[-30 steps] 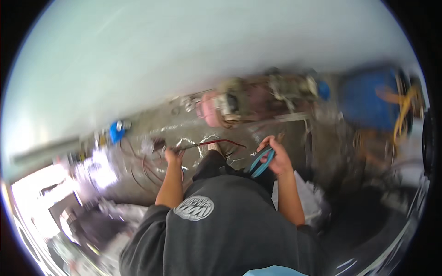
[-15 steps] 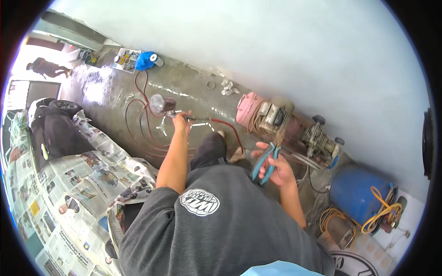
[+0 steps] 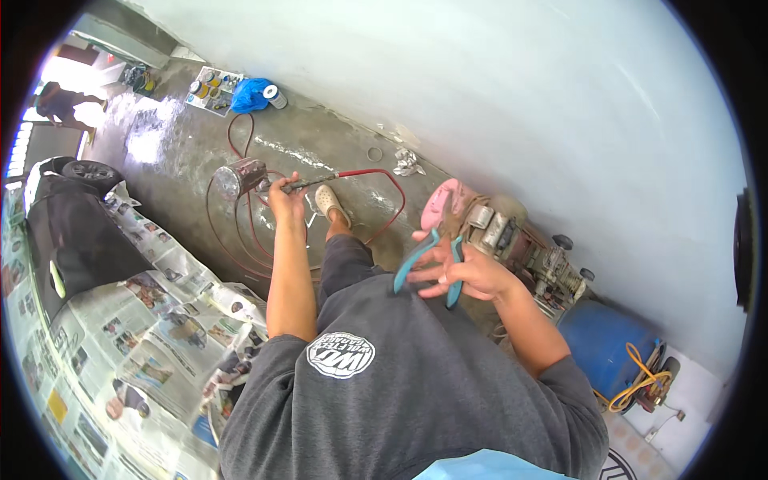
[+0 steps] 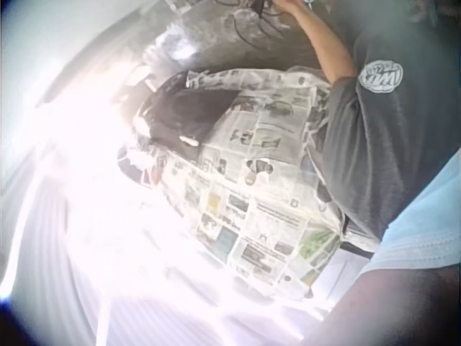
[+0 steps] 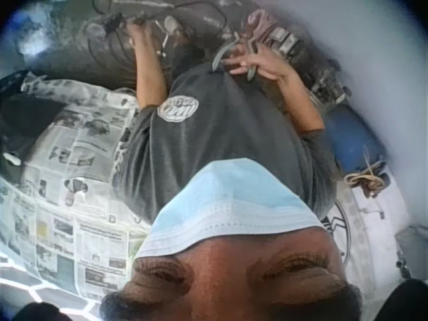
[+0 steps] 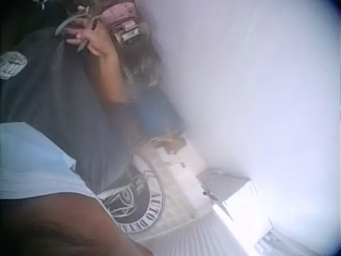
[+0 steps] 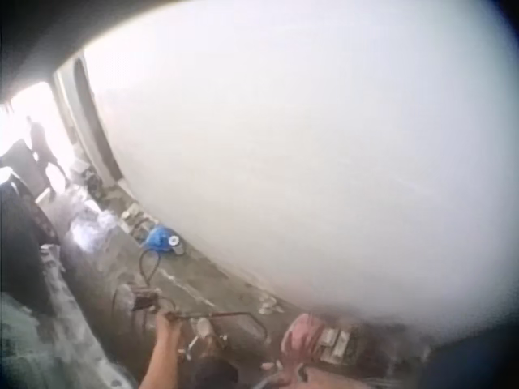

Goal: The person tapes newspaper onto the body of a car, connects a spray gun to an air hose, and uses pliers to tighten a fitting on the spray gun.

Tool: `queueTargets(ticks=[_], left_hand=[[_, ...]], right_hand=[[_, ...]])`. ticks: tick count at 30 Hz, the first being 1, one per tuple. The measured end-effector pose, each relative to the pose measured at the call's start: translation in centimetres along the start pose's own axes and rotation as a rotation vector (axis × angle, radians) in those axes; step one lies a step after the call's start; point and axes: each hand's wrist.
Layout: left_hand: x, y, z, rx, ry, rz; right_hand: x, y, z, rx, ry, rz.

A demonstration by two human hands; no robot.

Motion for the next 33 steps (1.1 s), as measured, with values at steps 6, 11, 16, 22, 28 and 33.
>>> queueTargets(ticks=[6,11,16,22,28,33], left_hand=[[1.3,-6.9,10.5,-0.028,-0.071,-0.067],[4.9,-11.7,16.9,-0.097,-0.044,-0.136],[6.5,-13.5,19.0,-0.148,-0.030,-0.118],[7.0,-13.4,17.2,-0.185,-0.024,-0.048],[6.9,-13.4,14.9,-0.116,0.067,0.047],[6.9,-13.7,13.2,-0.134,0.127,0.111]], right_hand=[[8.1,9.0,15.2,0.093,-0.085,-0.132],[7.9,13.9,25.2,0.241,-0.102,-0.177],[4.7,10.6,33.3,0.442,-0.133,0.017],[2.9,8.4,40.4,0.372,-0.215,0.078],[1.8,10.0,41.9,0.490,-0.250,0.126],[2.1,11.4,41.6,0.575,-0.268,0.177]])
Point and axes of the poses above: each hand's wrist, its own z-axis towards the middle knuckle, its own x-axis out of the palm, y = z × x, and after that the axes turned 14 degrees about z, right-handed
